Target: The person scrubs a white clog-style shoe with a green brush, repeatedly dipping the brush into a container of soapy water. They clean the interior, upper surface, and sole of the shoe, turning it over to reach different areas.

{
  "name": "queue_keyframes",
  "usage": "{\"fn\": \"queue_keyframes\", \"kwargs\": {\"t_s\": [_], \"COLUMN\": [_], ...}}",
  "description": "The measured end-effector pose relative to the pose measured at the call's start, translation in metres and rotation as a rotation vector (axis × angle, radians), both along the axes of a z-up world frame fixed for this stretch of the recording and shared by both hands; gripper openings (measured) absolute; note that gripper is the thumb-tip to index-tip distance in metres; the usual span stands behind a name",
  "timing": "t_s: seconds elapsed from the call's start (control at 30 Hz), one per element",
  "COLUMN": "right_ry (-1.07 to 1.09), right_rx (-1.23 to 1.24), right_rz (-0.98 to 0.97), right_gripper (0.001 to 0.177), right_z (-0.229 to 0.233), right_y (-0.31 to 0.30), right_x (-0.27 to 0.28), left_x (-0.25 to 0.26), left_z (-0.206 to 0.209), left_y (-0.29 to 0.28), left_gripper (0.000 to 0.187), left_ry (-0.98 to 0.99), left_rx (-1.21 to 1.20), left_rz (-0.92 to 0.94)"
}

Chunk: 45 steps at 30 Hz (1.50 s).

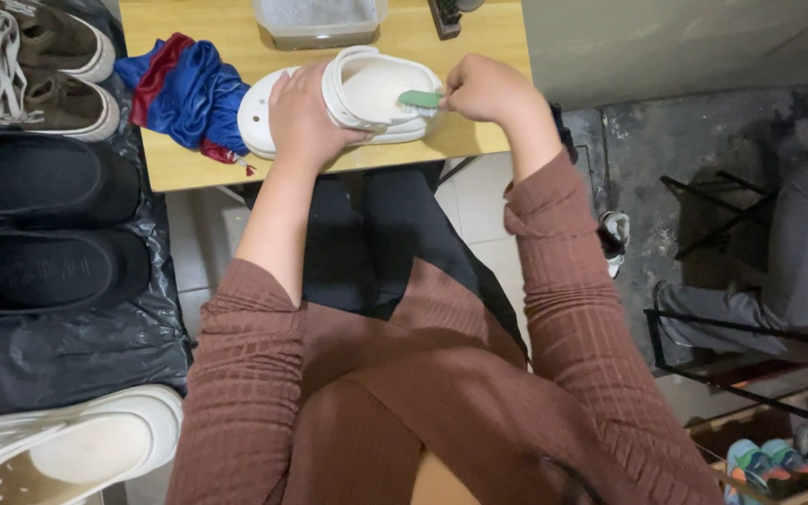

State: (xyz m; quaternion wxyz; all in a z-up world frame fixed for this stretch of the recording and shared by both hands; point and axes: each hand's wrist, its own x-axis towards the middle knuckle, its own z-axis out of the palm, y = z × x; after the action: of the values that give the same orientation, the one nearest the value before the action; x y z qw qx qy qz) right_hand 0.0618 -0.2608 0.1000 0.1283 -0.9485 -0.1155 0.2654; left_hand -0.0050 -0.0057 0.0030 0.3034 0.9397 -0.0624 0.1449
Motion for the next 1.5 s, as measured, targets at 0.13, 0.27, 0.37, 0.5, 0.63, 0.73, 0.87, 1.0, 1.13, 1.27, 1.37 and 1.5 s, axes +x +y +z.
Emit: {"fn": "queue_keyframes", "kwargs": {"t_s": [0.13, 0.27, 0.37, 0.5, 0.63, 0.73, 0.87, 1.0, 1.13, 1.27, 1.37, 1.5], "right_ry": [-0.131, 0.003, 0.013, -0.005, 0.066, 0.077, 0.124, 0.149, 0.236, 0.194, 0.135, 0.004], "right_rx": [0.013, 0.075, 0.003, 0.057, 0.141, -0.005, 0.009, 0.073, -0.018, -0.067, -0.085, -0.094], "right_rz": [0.091, 0.052, 0.034, 0.079, 0.059, 0.105, 0.049, 0.136, 0.136, 0.147, 0.168, 0.236], "right_gripper": [0.025, 0.022, 0.021, 0.037, 0.037, 0.022, 0.007, 0.02, 0.04, 0.027, 0.022, 0.025], "right_z": [-0.033, -0.024, -0.004, -0.031, -0.025, -0.01, -0.009, -0.019, 0.013, 0.01, -0.006, -0.041], "right_y": [0.037, 0.037, 0.018, 0.02, 0.036, 0.024, 0.039, 0.057, 0.03, 0.047, 0.065, 0.063], "right_x": [-0.009, -0.006, 0.008, 0.021, 0.016, 0.03, 0.03, 0.022, 0.037, 0.026, 0.019, 0.032], "left_x": [0.005, 0.003, 0.004, 0.003, 0.005, -0.001, 0.0, 0.002, 0.003, 0.004, 0.005, 0.006], "left_z": [-0.015, -0.013, -0.01, -0.004, -0.006, -0.002, -0.001, -0.003, -0.009, -0.009, -0.011, -0.016], "left_y": [0.003, 0.0, 0.003, 0.002, 0.002, 0.001, 0.001, 0.002, 0.002, 0.001, 0.0, 0.001], "left_gripper": [0.094, 0.091, 0.092, 0.092, 0.095, 0.088, 0.088, 0.088, 0.093, 0.09, 0.092, 0.099], "left_ry": [-0.046, -0.021, -0.018, -0.052, -0.015, -0.019, -0.069, -0.065, -0.031, -0.044, -0.011, 0.019], "left_rx": [0.038, 0.032, 0.031, 0.004, 0.014, -0.032, -0.021, 0.005, -0.002, -0.011, 0.006, 0.022], "left_rz": [0.0, -0.004, -0.001, -0.015, -0.005, -0.013, -0.027, -0.024, 0.005, 0.003, 0.022, 0.051]}}
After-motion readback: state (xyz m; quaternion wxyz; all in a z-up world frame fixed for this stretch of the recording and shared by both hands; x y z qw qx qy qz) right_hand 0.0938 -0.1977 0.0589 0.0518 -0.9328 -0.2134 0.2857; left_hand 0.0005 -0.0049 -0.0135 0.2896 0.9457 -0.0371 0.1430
